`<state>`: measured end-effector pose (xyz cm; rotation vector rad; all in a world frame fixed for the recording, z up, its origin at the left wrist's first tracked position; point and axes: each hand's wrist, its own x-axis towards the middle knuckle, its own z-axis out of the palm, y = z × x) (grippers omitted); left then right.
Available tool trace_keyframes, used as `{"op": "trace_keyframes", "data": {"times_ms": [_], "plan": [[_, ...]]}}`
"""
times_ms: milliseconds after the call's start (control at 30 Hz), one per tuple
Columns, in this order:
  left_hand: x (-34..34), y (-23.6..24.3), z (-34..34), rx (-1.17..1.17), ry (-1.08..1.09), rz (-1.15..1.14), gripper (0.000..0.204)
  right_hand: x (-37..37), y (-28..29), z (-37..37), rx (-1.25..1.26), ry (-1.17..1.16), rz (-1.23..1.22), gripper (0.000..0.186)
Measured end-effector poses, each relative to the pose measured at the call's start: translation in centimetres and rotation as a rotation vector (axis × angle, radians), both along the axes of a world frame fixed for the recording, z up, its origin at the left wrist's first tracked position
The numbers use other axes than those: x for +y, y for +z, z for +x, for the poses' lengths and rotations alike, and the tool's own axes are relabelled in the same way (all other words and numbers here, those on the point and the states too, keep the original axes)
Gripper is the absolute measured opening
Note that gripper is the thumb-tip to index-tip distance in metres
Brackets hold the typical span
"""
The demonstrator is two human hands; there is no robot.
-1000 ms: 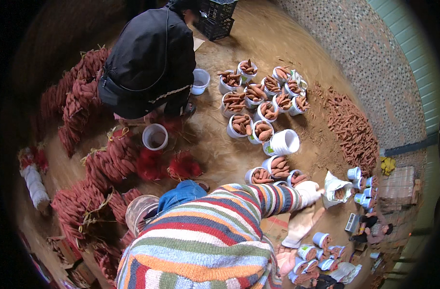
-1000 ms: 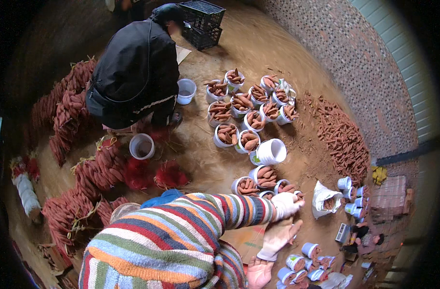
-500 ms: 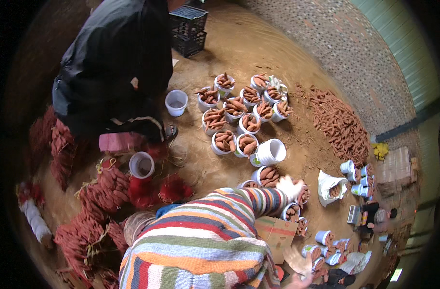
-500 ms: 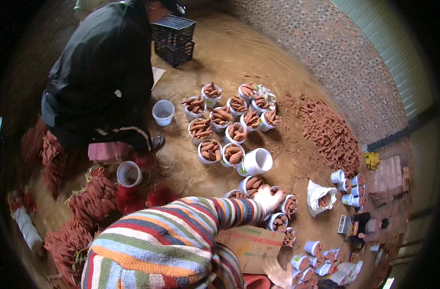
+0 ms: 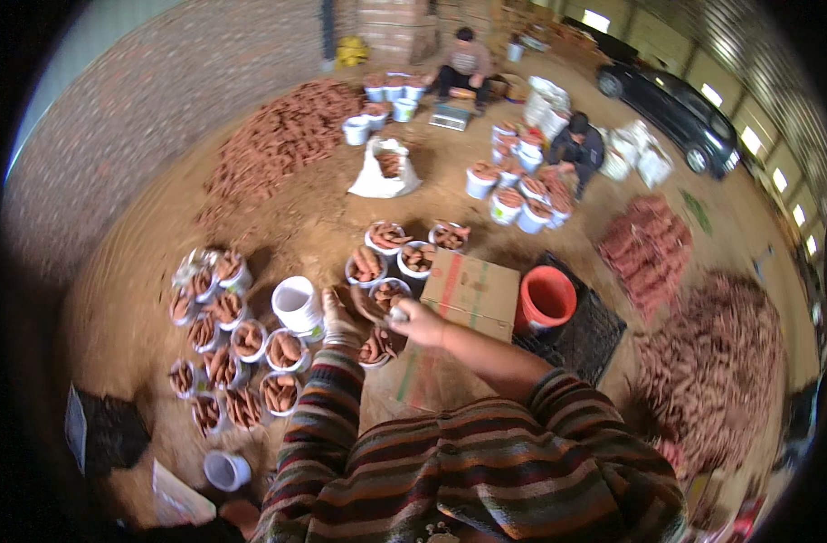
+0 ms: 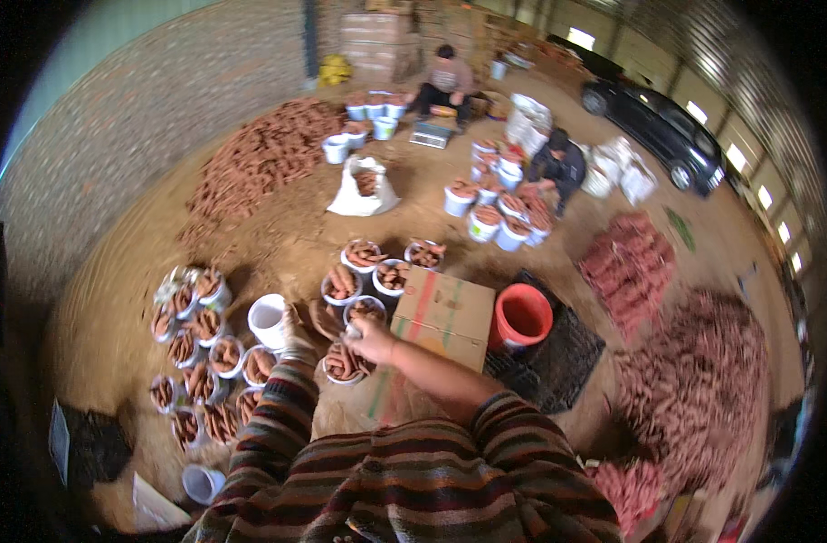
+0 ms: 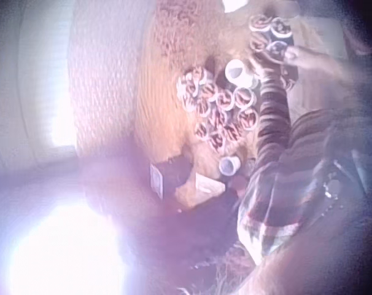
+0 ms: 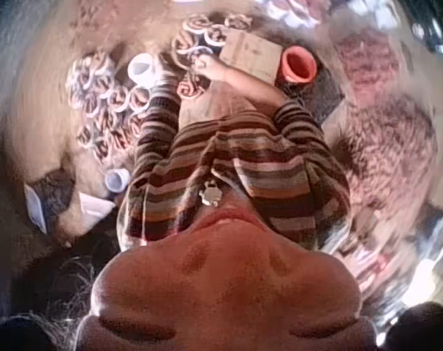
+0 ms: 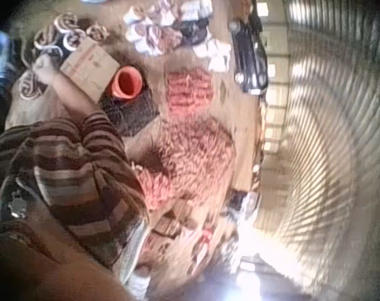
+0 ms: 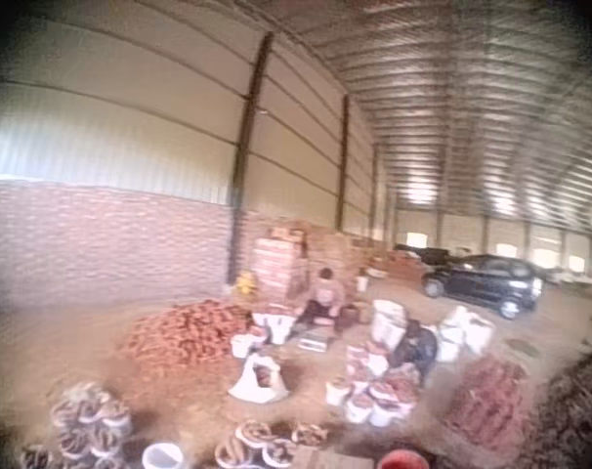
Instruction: The person sits on the floor and repeatedly gathers reddish root vegetables into a mesh net, then ties the net with a yellow plastic tie. The tied bundles are placed on the floor beside the work area.
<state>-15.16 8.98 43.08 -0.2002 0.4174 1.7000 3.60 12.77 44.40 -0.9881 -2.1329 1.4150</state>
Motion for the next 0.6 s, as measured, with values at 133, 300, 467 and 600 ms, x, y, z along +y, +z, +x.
{"op": "trace_keyframes", "data": {"times_ms": [133, 300, 467, 600], "plan": [[-0.2, -0.4, -0.1, 0.221, -0.073, -0.301, 0.071, 8.0, 2.0, 8.9, -0.345, -0.329, 0.094, 0.014], [1.8, 3.0, 7.6, 0.199, -0.326, -0.202, 0.07, 4.2, 1.0, 13.7, -0.113, -0.985, 0.181, 0.038], [-0.3, 4.6, 18.2, 0.245, -0.807, -0.07, 0.063, -1.3, -3.4, 12.7, 0.004, -0.773, -0.139, 0.051], [-3.2, 4.4, 21.6, 0.145, -1.083, 0.211, 0.072, -3.2, -4.8, 16.6, -0.271, -1.052, 0.271, 0.041]]}}
